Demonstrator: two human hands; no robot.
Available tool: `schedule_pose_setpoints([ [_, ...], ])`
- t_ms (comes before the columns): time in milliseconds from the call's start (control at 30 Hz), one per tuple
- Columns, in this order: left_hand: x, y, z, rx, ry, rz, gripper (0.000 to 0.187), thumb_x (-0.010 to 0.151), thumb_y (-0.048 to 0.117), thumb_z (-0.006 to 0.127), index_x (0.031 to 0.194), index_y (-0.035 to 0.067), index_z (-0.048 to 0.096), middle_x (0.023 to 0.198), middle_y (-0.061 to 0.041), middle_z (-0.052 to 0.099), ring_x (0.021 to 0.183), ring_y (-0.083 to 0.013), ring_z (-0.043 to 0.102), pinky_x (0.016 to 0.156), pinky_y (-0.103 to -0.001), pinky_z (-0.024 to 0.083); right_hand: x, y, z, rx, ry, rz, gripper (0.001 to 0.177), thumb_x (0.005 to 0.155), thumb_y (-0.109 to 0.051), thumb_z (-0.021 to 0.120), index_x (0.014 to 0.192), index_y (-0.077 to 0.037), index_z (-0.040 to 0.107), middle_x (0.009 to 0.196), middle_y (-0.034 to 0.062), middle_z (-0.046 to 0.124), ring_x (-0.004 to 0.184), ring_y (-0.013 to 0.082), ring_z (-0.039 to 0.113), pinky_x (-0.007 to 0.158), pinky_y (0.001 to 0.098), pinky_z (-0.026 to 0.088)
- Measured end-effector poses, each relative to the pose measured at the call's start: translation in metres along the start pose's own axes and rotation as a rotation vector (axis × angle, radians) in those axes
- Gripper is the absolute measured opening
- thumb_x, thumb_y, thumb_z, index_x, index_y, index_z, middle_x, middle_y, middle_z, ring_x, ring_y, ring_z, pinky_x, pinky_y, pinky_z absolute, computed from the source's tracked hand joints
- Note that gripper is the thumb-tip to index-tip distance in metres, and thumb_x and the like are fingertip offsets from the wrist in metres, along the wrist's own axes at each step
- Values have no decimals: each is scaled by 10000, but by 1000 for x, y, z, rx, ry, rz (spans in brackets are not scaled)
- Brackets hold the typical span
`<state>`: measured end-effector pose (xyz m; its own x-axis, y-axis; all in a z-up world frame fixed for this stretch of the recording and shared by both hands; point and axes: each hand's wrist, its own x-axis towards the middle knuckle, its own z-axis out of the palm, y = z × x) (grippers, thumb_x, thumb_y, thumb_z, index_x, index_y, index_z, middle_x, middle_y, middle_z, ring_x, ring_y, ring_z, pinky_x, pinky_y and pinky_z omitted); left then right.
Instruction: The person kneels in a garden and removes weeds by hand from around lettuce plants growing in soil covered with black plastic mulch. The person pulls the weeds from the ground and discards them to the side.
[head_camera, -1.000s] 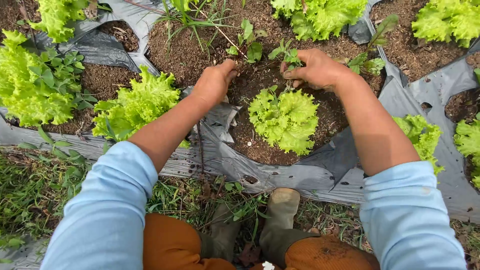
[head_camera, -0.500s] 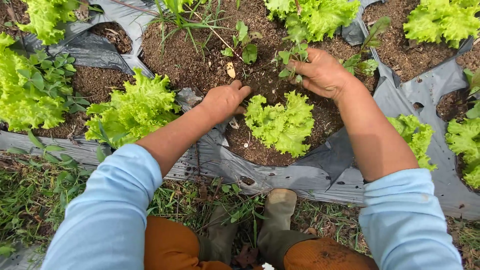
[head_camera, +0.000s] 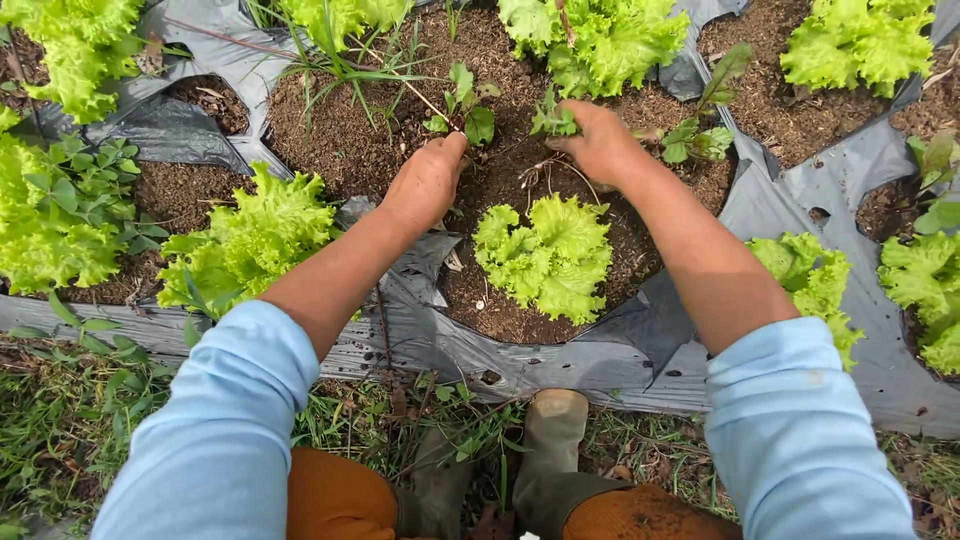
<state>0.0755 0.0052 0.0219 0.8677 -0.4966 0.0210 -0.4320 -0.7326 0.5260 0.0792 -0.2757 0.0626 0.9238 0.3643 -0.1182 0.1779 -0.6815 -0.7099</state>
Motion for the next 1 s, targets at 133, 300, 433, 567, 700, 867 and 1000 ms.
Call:
schedule_pose_setpoints([
  [133, 10, 14, 11, -1, -124, 6, 503, 671, -288, 422, 1052, 40, 452, 881, -154, 500, 666, -312, 533, 547, -483, 461, -33, 3, -45, -71, 31, 564, 342, 1005, -40, 586, 1335, -128, 565, 1454, 224, 492, 1305, 399, 515, 1125, 576, 407],
  [300, 33, 34, 38, -44, -143, 66, 103, 1046, -15, 456, 1105, 47, 512, 1156, -237, 565, 936, -411, 714, 765, -551, 637, -62, 4, -24, -174, 86, 490, 492, 1007, -8, 655, 1453, 49, 456, 1303, 321, 437, 1238, 494, 555, 1070, 647, 455],
  [433, 42, 26, 65, 129, -256, 78, 167, 1049, -17, 455, 1183, 78, 485, 1237, -181, 444, 1063, -389, 664, 817, -557, 632, -69, 20, -18, -80, 78, 523, 316, 1046, -32, 602, 1345, -11, 502, 1207, 238, 464, 1145, 448, 578, 1019, 638, 465],
  [567, 37, 30, 53, 371, -293, 113, 193, 1028, -15, 463, 1100, 133, 564, 1118, -113, 515, 955, -277, 703, 740, -450, 660, -71, 17, -38, 132, 0, 498, 168, 1048, 18, 545, 1210, -14, 571, 1030, 196, 576, 895, 343, 635, 875, 508, 523],
  [700, 14, -14, 41, 383, -317, 110, 224, 1025, -35, 472, 1125, 126, 591, 1109, -113, 558, 939, -299, 725, 740, -486, 666, -101, 32, -41, 413, 63, 502, 200, 1068, -55, 560, 1264, -58, 594, 994, 90, 611, 798, 141, 563, 751, 281, 541],
  [867, -23, -86, 52, 384, -342, -135, 311, 1023, 27, 438, 1197, 192, 635, 1254, -58, 606, 939, -420, 738, 775, -593, 632, -136, 26, 11, -383, 136, 212, 237, 998, 111, 488, 1195, 59, 608, 1143, 304, 506, 848, 402, 677, 727, 520, 596],
  [1000, -42, -76, 59, 352, -263, -216, 338, 998, 18, 472, 1199, 174, 695, 1241, -113, 628, 971, -468, 725, 792, -623, 612, -139, 78, 19, -356, 143, 223, 313, 941, 142, 575, 1244, 61, 582, 1130, 297, 505, 930, 557, 652, 803, 611, 557],
])
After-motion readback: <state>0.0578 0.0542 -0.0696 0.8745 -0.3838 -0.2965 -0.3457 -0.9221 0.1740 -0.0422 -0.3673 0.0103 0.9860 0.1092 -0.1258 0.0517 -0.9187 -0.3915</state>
